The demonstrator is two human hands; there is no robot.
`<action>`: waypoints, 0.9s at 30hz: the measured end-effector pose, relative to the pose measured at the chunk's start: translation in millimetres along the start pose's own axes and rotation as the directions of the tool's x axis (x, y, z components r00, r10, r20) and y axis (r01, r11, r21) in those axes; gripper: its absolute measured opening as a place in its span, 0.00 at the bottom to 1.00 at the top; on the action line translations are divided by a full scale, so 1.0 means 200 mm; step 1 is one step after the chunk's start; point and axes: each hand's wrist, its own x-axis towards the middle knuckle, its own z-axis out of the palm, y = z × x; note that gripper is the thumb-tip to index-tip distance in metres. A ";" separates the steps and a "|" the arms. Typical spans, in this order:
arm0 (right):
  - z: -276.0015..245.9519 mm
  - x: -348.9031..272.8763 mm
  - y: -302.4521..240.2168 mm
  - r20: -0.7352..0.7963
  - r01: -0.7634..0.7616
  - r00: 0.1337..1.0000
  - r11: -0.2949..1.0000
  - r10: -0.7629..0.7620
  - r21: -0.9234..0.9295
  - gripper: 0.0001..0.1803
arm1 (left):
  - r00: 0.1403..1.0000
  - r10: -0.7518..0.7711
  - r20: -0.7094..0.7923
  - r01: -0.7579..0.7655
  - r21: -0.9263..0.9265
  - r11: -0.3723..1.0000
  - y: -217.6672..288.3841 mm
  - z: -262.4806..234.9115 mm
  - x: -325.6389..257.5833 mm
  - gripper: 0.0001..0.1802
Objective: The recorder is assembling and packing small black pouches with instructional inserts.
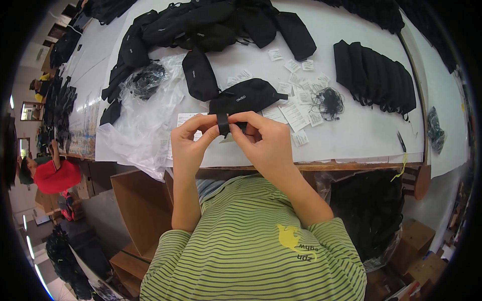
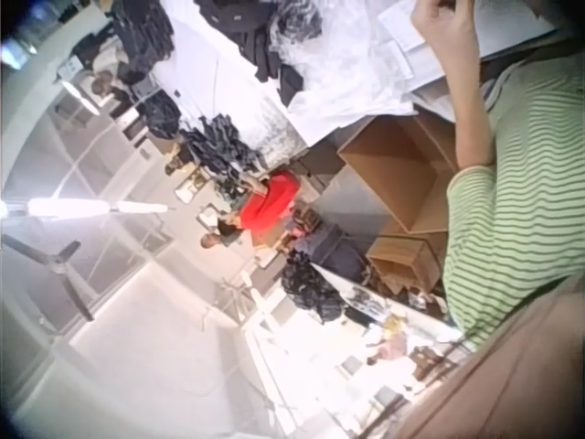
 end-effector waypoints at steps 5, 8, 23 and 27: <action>0.01 0.01 -0.02 0.013 0.081 0.997 0.994 -0.080 -0.074 0.07 | 0.982 0.162 -0.096 -0.144 0.170 0.975 0.03 0.02 -0.01 0.05; 0.00 0.02 -0.02 0.092 0.004 0.996 0.998 -0.009 0.062 0.10 | 0.958 0.232 -0.171 -0.212 0.128 0.969 0.00 0.02 -0.01 0.05; -0.11 0.08 -0.01 0.269 -0.265 0.959 0.604 0.086 0.752 0.06 | 0.999 0.020 -0.025 -0.030 -0.555 0.831 0.15 -0.01 -0.01 0.04; -0.10 0.06 -0.03 0.187 -0.199 0.979 0.638 0.087 0.744 0.06 | 0.999 0.013 -0.048 -0.029 -0.337 0.941 0.19 0.04 -0.03 0.04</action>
